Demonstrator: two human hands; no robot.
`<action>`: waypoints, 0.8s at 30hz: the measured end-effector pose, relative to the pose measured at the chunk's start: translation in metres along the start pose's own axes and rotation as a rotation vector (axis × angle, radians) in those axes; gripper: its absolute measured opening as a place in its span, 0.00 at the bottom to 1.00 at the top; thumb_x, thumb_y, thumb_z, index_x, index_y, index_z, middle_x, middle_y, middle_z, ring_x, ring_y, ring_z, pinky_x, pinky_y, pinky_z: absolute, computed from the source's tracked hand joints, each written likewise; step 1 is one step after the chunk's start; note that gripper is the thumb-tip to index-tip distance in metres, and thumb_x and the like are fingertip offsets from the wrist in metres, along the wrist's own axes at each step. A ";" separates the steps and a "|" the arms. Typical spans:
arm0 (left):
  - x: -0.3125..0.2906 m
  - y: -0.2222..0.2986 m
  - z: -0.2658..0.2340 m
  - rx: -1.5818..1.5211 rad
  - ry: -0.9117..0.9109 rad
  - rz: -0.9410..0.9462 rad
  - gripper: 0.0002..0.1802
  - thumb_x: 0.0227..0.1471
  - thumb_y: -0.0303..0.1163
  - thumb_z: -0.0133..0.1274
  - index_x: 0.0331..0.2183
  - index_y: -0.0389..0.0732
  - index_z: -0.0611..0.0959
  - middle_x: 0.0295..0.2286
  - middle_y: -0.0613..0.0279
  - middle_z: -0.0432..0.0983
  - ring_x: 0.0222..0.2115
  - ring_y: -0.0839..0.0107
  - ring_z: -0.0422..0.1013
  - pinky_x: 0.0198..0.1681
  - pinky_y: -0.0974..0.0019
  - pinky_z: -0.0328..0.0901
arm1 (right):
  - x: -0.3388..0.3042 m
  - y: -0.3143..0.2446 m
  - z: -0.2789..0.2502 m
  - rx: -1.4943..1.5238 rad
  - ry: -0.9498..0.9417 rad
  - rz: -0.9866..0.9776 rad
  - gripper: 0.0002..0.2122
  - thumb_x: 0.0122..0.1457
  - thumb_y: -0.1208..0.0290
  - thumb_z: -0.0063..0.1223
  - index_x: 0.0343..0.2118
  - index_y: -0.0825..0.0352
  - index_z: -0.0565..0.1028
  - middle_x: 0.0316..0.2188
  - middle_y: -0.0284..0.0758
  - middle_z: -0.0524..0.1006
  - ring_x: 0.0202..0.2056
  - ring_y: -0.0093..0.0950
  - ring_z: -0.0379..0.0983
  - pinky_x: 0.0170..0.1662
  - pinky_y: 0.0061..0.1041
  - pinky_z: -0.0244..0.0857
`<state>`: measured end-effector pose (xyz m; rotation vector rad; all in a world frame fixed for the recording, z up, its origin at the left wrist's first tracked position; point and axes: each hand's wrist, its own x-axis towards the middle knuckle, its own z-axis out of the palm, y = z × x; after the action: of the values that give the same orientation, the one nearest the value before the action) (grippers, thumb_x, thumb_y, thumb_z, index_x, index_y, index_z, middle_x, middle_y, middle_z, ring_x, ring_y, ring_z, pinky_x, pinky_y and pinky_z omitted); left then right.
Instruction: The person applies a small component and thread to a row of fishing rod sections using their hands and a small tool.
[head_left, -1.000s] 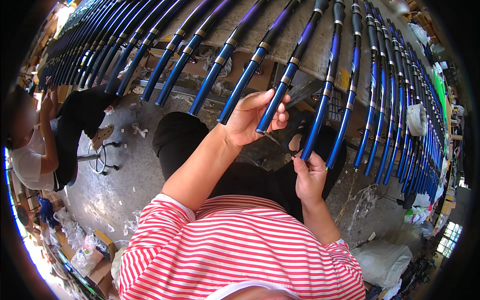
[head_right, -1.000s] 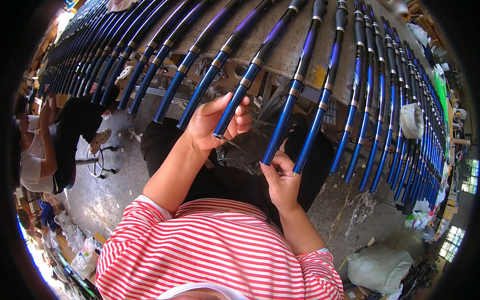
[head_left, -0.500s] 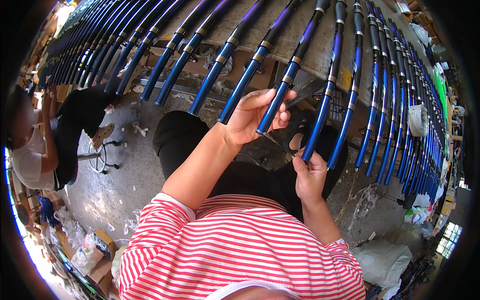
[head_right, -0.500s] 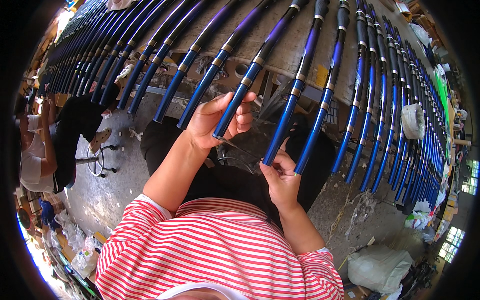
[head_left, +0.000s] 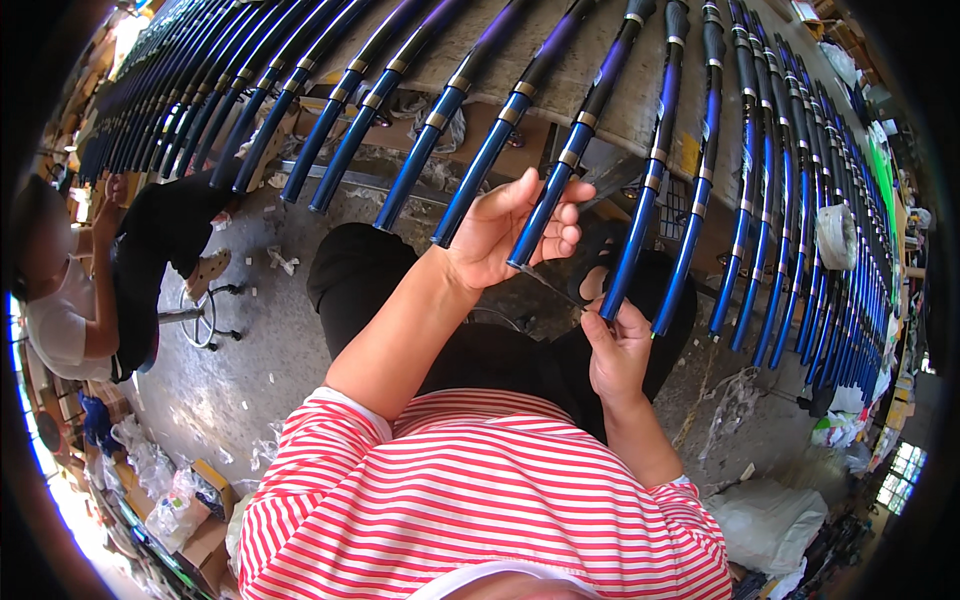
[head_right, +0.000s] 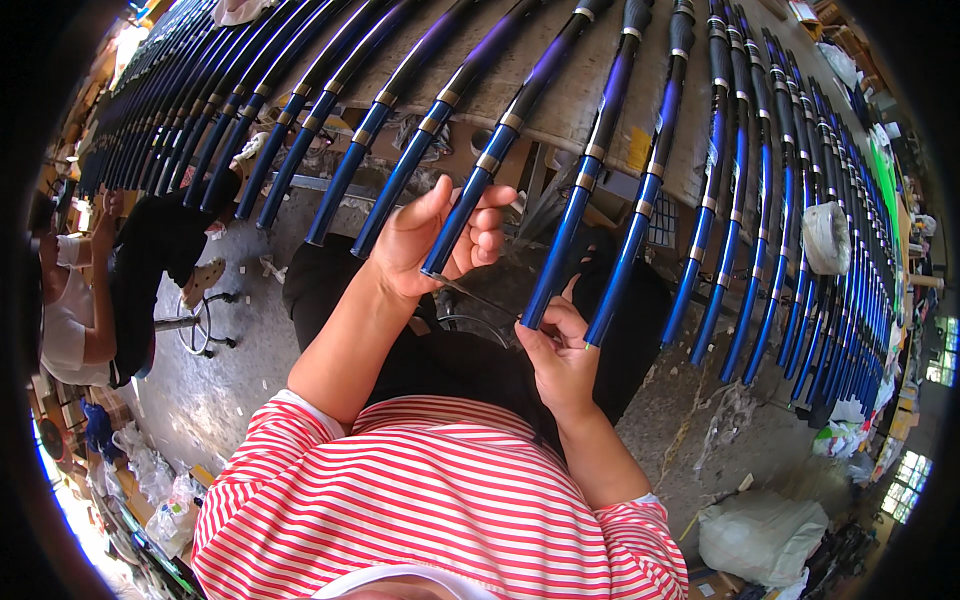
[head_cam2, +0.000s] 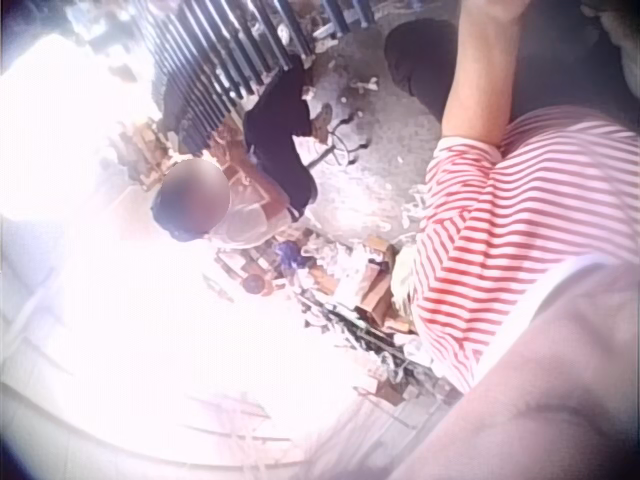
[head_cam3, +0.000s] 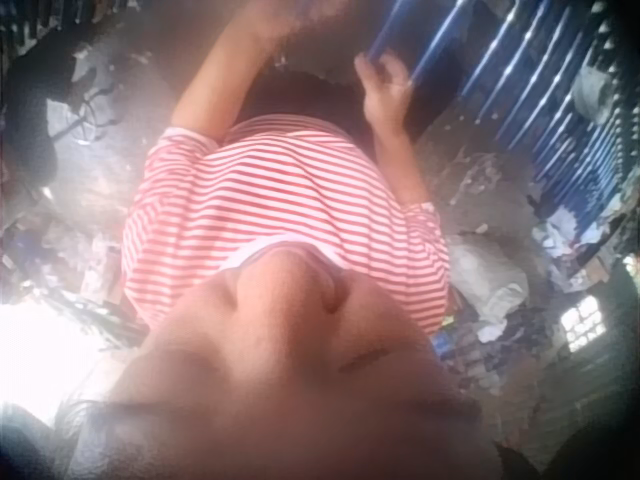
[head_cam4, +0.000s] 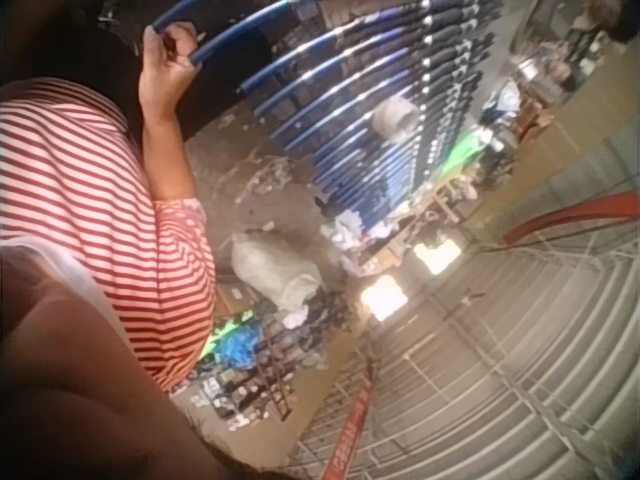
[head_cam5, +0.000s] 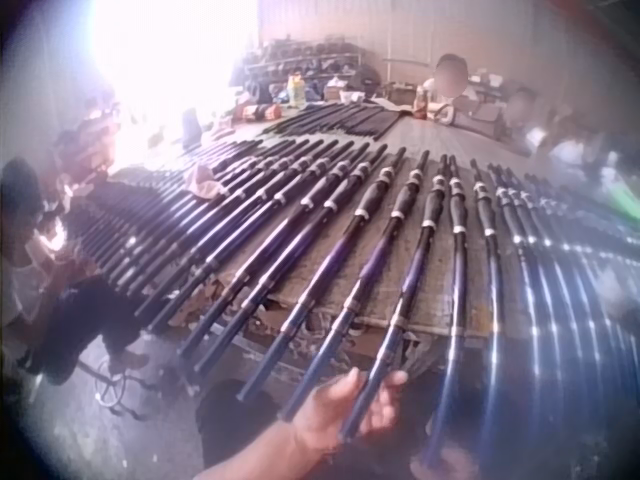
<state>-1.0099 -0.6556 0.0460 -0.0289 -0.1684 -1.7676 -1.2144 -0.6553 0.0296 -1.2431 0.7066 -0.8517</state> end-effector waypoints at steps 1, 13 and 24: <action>0.000 -0.002 -0.007 -0.010 -0.040 0.020 0.22 0.54 0.35 0.40 0.44 0.27 0.66 0.27 0.54 0.74 0.32 0.62 0.70 0.36 0.64 0.68 | 0.000 0.001 0.000 -0.006 -0.003 0.003 0.05 0.48 0.77 0.55 0.28 0.67 0.72 0.24 0.25 0.68 0.24 0.12 0.58 0.28 0.11 0.51; 0.003 -0.011 -0.018 0.192 0.204 -0.046 0.22 0.55 0.39 0.39 0.42 0.28 0.70 0.32 0.52 0.73 0.31 0.66 0.71 0.39 0.67 0.67 | -0.020 -0.001 -0.041 -0.099 -0.051 0.003 0.03 0.47 0.79 0.55 0.24 0.69 0.72 0.21 0.28 0.68 0.21 0.13 0.60 0.24 0.11 0.52; 0.027 -0.056 0.004 0.321 0.052 -0.091 0.19 0.47 0.44 0.51 0.32 0.38 0.76 0.20 0.67 0.63 0.22 0.72 0.60 0.30 0.69 0.58 | -0.024 -0.014 -0.059 0.021 -0.004 -0.040 0.04 0.47 0.77 0.55 0.23 0.69 0.71 0.21 0.28 0.66 0.20 0.13 0.57 0.22 0.11 0.48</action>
<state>-1.0702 -0.6702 0.0475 0.2603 -0.4193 -1.8113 -1.2791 -0.6662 0.0319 -1.2435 0.6698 -0.8867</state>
